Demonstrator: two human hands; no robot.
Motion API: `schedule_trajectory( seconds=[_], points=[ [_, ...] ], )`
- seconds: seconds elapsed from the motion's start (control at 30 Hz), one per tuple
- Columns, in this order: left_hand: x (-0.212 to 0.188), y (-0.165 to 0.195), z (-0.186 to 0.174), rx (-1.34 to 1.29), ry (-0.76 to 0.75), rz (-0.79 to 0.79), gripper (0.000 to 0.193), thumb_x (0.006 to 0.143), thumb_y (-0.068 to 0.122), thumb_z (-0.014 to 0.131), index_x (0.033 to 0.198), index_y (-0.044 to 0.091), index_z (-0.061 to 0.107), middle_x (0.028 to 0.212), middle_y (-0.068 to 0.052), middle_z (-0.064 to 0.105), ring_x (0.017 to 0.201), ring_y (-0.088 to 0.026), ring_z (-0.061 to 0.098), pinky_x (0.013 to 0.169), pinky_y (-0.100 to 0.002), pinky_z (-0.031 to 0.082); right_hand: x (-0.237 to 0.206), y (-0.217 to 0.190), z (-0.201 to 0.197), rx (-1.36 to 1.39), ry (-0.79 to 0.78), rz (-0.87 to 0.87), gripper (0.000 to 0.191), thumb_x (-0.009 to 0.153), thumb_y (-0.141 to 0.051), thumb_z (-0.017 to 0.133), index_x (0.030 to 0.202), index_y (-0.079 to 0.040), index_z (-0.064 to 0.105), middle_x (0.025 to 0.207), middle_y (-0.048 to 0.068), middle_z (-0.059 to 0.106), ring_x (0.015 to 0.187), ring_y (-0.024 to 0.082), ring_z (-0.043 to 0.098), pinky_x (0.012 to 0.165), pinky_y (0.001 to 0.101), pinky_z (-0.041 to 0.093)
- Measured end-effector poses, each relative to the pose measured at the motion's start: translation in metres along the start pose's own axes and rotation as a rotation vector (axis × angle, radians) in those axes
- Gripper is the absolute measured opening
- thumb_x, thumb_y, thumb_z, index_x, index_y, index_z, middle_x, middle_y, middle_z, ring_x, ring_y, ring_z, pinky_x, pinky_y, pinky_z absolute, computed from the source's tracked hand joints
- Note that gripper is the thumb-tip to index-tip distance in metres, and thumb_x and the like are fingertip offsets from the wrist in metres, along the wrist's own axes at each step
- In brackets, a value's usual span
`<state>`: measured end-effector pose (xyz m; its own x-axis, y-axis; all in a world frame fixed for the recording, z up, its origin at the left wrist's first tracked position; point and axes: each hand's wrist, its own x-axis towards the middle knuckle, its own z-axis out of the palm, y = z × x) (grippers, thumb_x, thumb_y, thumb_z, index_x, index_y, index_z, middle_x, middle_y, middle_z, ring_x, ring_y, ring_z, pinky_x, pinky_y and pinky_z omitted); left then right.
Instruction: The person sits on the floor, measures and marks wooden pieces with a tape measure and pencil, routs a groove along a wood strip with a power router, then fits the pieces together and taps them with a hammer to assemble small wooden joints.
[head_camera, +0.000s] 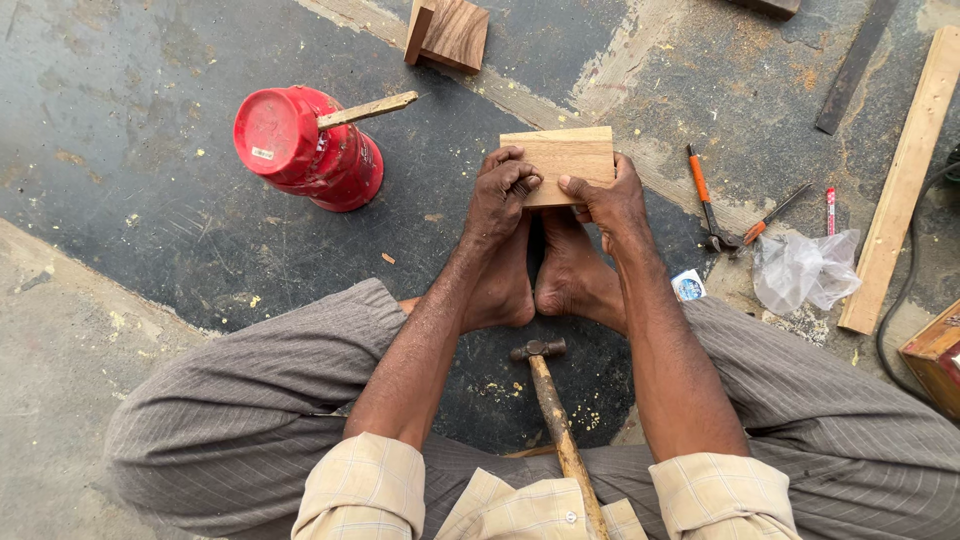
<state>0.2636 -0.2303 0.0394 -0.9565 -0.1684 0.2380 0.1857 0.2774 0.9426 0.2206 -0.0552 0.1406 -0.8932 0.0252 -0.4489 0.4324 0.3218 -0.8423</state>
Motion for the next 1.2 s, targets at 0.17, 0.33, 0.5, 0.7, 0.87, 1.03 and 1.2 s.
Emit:
schedule_trajectory(
  seconds=[0.17,0.33,0.5,0.7,0.87,1.03,1.2],
  points=[
    [0.0,0.005,-0.002,-0.039,-0.008,-0.039,0.01,0.096,0.017,0.075,0.102,0.009,0.076,0.111,-0.002,0.075,0.139,-0.024,0.049,0.116,-0.04,0.046,0.0,-0.003,0.001,-0.016,0.002,0.013,0.081,0.071,-0.021,0.092,0.138,-0.004,0.05,0.103,0.012,0.071,0.079,0.016,0.07,0.055,0.0268,0.06],
    [-0.002,0.007,-0.004,-0.006,-0.026,-0.02,0.008,0.096,0.014,0.075,0.102,0.009,0.077,0.111,-0.002,0.076,0.14,-0.025,0.047,0.117,-0.041,0.044,0.0,-0.001,0.001,0.007,0.0,0.003,0.08,0.07,-0.021,0.092,0.136,-0.003,0.052,0.103,0.012,0.072,0.078,0.016,0.07,0.053,0.027,0.058],
    [-0.002,0.008,-0.004,-0.033,-0.029,-0.03,0.01,0.095,0.014,0.075,0.103,0.009,0.078,0.115,-0.003,0.074,0.14,-0.025,0.048,0.116,-0.041,0.045,0.003,0.001,0.001,0.01,-0.009,0.006,0.082,0.069,-0.021,0.093,0.137,-0.004,0.05,0.102,0.012,0.071,0.079,0.016,0.071,0.053,0.0283,0.059],
    [-0.003,0.01,-0.004,-0.03,-0.004,-0.041,0.009,0.096,0.015,0.076,0.102,0.01,0.077,0.115,-0.003,0.074,0.14,-0.025,0.049,0.116,-0.041,0.045,0.001,0.002,-0.002,-0.001,-0.011,-0.007,0.083,0.069,-0.022,0.093,0.138,-0.003,0.05,0.103,0.012,0.071,0.079,0.017,0.07,0.054,0.0284,0.059],
    [-0.003,0.013,-0.006,-0.007,-0.062,-0.034,0.012,0.094,0.015,0.075,0.104,0.01,0.078,0.111,-0.001,0.077,0.142,-0.026,0.048,0.12,-0.041,0.041,0.002,-0.001,0.001,-0.03,-0.001,-0.003,0.087,0.07,-0.024,0.092,0.142,-0.003,0.046,0.107,0.014,0.07,0.085,0.018,0.071,0.058,0.0299,0.062],
    [-0.003,0.015,-0.009,0.057,-0.07,0.021,0.015,0.092,0.015,0.077,0.106,0.011,0.08,0.113,-0.001,0.078,0.142,-0.026,0.049,0.121,-0.042,0.039,-0.035,-0.009,-0.016,-0.558,0.233,-0.28,0.084,0.087,-0.04,0.084,0.145,0.003,0.042,0.121,0.023,0.056,0.099,0.03,0.063,0.068,0.0415,0.061],
    [-0.001,0.016,-0.01,0.09,-0.09,0.066,0.014,0.094,0.017,0.076,0.106,0.012,0.08,0.114,0.0,0.079,0.142,-0.026,0.051,0.122,-0.043,0.038,-0.177,0.043,-0.038,-0.973,-0.254,0.098,0.084,0.085,-0.061,0.076,0.142,-0.004,0.051,0.104,0.015,0.066,0.092,0.025,0.065,0.082,0.0476,0.055]
  ],
)
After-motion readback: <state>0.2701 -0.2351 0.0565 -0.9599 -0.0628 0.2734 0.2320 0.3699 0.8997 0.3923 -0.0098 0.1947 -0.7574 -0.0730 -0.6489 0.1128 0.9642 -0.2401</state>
